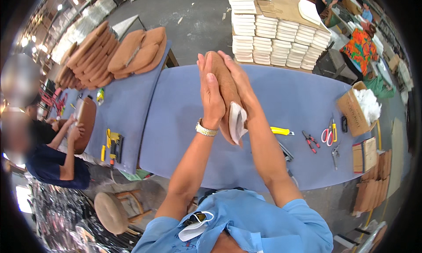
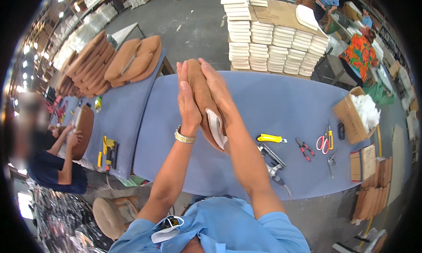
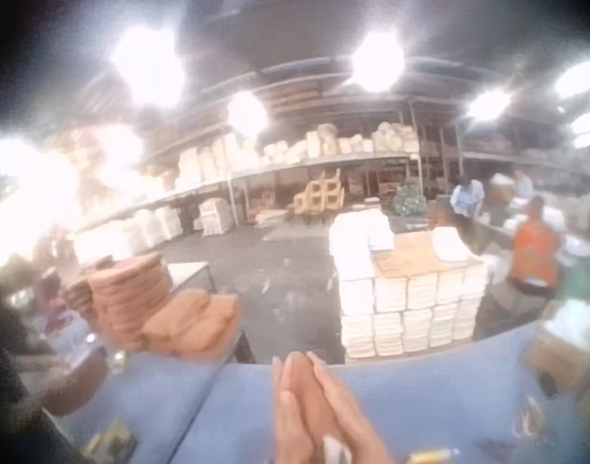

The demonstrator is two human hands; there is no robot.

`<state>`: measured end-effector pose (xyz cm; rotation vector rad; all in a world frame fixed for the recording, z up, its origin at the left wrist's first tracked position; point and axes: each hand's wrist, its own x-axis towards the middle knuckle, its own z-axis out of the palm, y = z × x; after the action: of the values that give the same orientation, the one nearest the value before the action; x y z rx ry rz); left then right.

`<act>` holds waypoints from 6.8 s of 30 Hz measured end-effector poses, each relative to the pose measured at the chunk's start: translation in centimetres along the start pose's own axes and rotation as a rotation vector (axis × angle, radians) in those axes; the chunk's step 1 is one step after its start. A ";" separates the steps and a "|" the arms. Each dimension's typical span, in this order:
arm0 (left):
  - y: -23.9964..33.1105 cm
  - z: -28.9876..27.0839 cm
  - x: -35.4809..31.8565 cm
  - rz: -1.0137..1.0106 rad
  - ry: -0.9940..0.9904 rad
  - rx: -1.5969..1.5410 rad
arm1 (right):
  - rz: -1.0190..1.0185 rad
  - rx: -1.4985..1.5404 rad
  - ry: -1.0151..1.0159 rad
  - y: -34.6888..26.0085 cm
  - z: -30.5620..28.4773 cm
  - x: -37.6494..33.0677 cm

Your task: The person assembles cushion covers by inserting foam inserts into fabric shells and securing the edges with a staple gun. They repeatedly pick up foam pieces, align them with the covers, and staple the seams while working at a table in a workshop.

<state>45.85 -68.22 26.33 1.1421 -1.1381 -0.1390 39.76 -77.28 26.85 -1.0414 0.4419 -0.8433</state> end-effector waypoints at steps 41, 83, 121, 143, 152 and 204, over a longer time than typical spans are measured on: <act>-4.2 -6.3 2.6 0.005 0.257 0.334 | -0.779 -0.592 0.058 3.6 3.4 -3.1; -0.2 -7.7 3.4 -0.390 -0.491 -0.064 | -0.312 -0.590 -0.158 -3.4 -10.3 -4.5; 1.0 -20.1 -0.3 -0.298 -0.230 0.587 | -0.191 -0.610 -0.574 7.0 3.4 0.4; -26.7 -10.9 -10.4 -0.446 -0.692 0.872 | 0.217 -1.087 0.162 24.0 -9.8 -13.7; -28.9 -9.2 -7.5 -0.421 -1.002 0.879 | 0.128 -1.387 -0.110 25.5 -5.3 -20.1; -5.4 -11.8 -36.3 -1.327 0.192 0.677 | 0.558 -0.988 -0.498 28.0 -11.5 9.3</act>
<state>39.99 -41.25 -0.59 2.3208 -0.0600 -0.6727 48.71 -84.37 -2.65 -1.8477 0.6924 0.2118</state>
